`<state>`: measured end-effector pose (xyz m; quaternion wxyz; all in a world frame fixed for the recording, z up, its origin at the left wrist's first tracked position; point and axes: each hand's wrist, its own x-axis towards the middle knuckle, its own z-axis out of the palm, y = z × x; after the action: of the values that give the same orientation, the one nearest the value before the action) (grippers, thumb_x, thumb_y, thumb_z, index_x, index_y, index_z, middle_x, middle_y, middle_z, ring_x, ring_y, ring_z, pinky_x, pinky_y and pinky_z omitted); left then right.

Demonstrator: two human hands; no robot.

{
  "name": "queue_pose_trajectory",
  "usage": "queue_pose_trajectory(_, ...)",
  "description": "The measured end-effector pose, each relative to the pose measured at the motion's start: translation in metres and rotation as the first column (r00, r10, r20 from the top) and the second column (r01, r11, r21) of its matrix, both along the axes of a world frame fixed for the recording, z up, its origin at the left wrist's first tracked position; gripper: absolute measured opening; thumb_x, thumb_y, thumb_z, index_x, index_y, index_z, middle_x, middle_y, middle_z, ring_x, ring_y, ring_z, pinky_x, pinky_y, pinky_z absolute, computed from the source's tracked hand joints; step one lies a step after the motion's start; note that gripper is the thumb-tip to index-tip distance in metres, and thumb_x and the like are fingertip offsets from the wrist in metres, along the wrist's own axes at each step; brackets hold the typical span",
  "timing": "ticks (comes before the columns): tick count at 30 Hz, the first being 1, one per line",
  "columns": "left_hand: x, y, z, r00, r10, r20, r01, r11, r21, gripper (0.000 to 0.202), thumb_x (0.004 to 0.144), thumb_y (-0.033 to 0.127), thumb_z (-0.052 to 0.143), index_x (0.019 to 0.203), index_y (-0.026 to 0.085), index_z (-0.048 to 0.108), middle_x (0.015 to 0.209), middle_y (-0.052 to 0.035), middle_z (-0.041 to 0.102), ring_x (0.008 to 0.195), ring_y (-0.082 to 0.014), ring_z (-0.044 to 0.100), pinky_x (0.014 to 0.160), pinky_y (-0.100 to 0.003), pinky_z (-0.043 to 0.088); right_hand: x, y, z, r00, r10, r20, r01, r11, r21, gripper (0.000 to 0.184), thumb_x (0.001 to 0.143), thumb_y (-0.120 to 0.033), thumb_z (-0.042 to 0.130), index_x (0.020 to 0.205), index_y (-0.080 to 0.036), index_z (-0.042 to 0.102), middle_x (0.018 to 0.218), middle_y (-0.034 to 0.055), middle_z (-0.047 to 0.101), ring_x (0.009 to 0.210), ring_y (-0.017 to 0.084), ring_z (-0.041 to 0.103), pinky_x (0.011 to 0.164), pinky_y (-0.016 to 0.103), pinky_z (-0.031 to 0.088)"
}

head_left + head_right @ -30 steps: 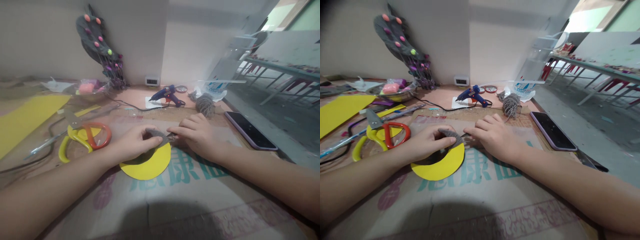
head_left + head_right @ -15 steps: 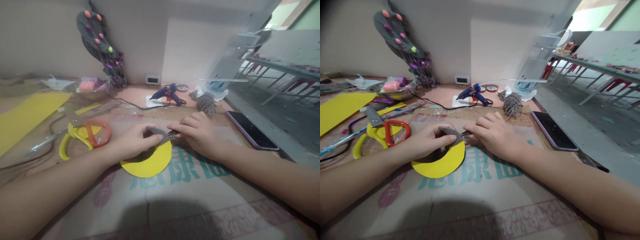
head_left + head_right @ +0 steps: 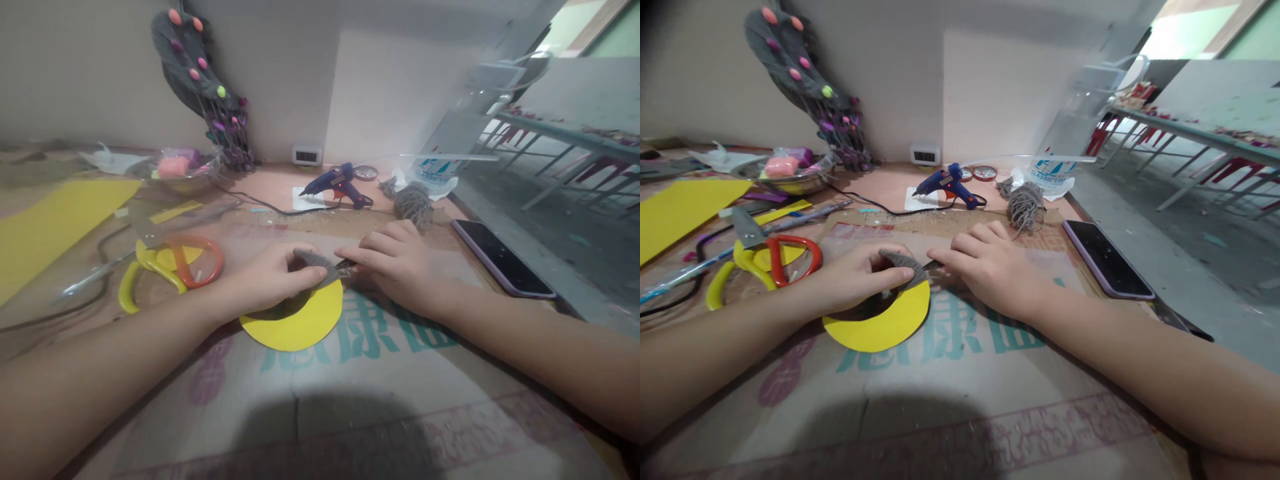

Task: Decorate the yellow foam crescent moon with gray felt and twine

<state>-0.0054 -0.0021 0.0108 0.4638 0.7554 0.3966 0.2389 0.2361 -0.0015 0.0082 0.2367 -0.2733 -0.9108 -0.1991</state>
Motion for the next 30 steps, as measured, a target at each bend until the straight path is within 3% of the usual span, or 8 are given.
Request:
queue_pose_trajectory(9,-0.0015,0.0014,-0.0015,0.999,-0.039,-0.007,0.039,0.999,-0.012,0.018,0.084,0.034,0.054,0.077,0.018,0.057,0.064,0.0036,0.051,0.056,-0.0103,0.048,0.050,-0.021,0.035,0.0014,-0.0033,0.0031,0.996,-0.017,0.082,0.019,1.000,-0.020,0.027,0.095,-0.032,0.051,0.120,-0.027,0.060,0.088,0.0020,0.067,0.080,0.019,0.047,0.073,0.036,0.028)
queue_pose_trajectory(20,-0.0013,0.0014,0.0002,0.999,-0.042,-0.002,0.042,0.999,0.004,0.017,0.086,0.032,0.052,0.076,0.018,0.055,0.066,0.0038,0.050,0.058,-0.0097,0.046,0.051,-0.021,0.034,0.0006,0.0009,-0.0010,0.999,0.014,-0.041,-0.016,0.999,-0.048,0.025,0.095,-0.028,0.051,0.117,-0.024,0.062,0.084,0.0033,0.064,0.078,0.019,0.047,0.069,0.033,0.029)
queue_pose_trajectory(30,-0.0006,0.0011,-0.0013,0.999,-0.039,0.017,0.038,0.999,0.007,0.016,0.085,0.030,0.053,0.076,0.017,0.056,0.065,0.0047,0.049,0.057,-0.0088,0.045,0.049,-0.020,0.033,-0.0011,0.0010,-0.0011,0.999,0.033,-0.029,-0.034,0.999,-0.026,0.023,0.094,-0.029,0.053,0.115,-0.024,0.063,0.083,0.0027,0.064,0.076,0.018,0.048,0.069,0.033,0.028)
